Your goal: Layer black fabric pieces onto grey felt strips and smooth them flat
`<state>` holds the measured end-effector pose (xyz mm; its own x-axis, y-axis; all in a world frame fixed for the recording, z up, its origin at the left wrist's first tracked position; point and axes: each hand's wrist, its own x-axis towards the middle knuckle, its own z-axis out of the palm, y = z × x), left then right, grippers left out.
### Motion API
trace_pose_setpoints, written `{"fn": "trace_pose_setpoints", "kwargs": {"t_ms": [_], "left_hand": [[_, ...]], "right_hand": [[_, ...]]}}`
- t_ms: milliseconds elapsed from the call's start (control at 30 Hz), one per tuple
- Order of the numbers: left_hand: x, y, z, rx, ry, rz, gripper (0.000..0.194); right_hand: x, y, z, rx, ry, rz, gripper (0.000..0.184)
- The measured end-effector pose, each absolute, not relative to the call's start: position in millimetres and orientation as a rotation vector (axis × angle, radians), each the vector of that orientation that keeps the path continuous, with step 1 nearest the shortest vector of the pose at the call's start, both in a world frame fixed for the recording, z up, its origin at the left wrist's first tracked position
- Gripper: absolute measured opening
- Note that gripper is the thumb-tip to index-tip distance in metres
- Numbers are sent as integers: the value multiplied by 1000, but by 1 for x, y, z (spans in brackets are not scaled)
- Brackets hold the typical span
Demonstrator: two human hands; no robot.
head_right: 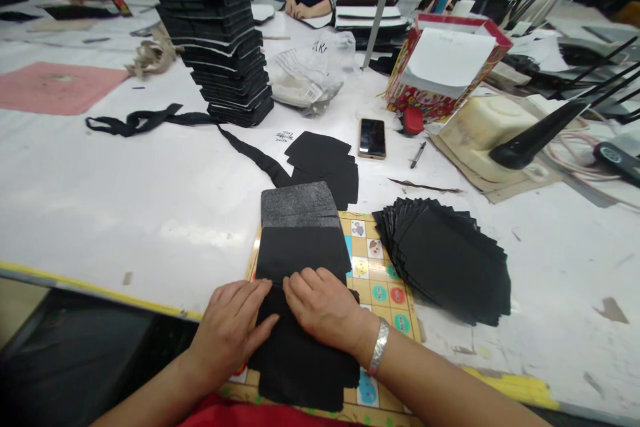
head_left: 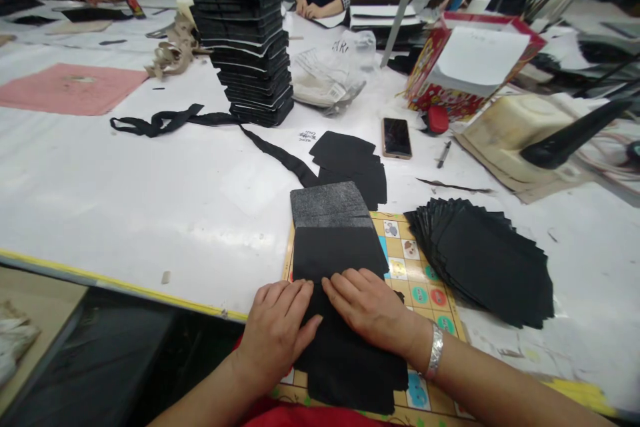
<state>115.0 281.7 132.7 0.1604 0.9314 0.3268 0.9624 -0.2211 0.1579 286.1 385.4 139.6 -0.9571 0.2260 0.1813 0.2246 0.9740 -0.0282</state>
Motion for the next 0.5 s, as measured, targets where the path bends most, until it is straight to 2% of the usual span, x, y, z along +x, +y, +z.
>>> {"fn": "trace_pose_setpoints", "kwargs": {"t_ms": [100,267,500], "left_hand": [[120,282,132,-2298,-1961,-399,45],[103,281,138,-2152,-2040,-258,37],[114,290,132,-2307,-1716,-690,25]], "right_hand": [[285,385,140,-324,-2967,-14,28],[286,384,140,-331,-2989,-34,28],[287,385,137,-366,-2990,-3,28]]}}
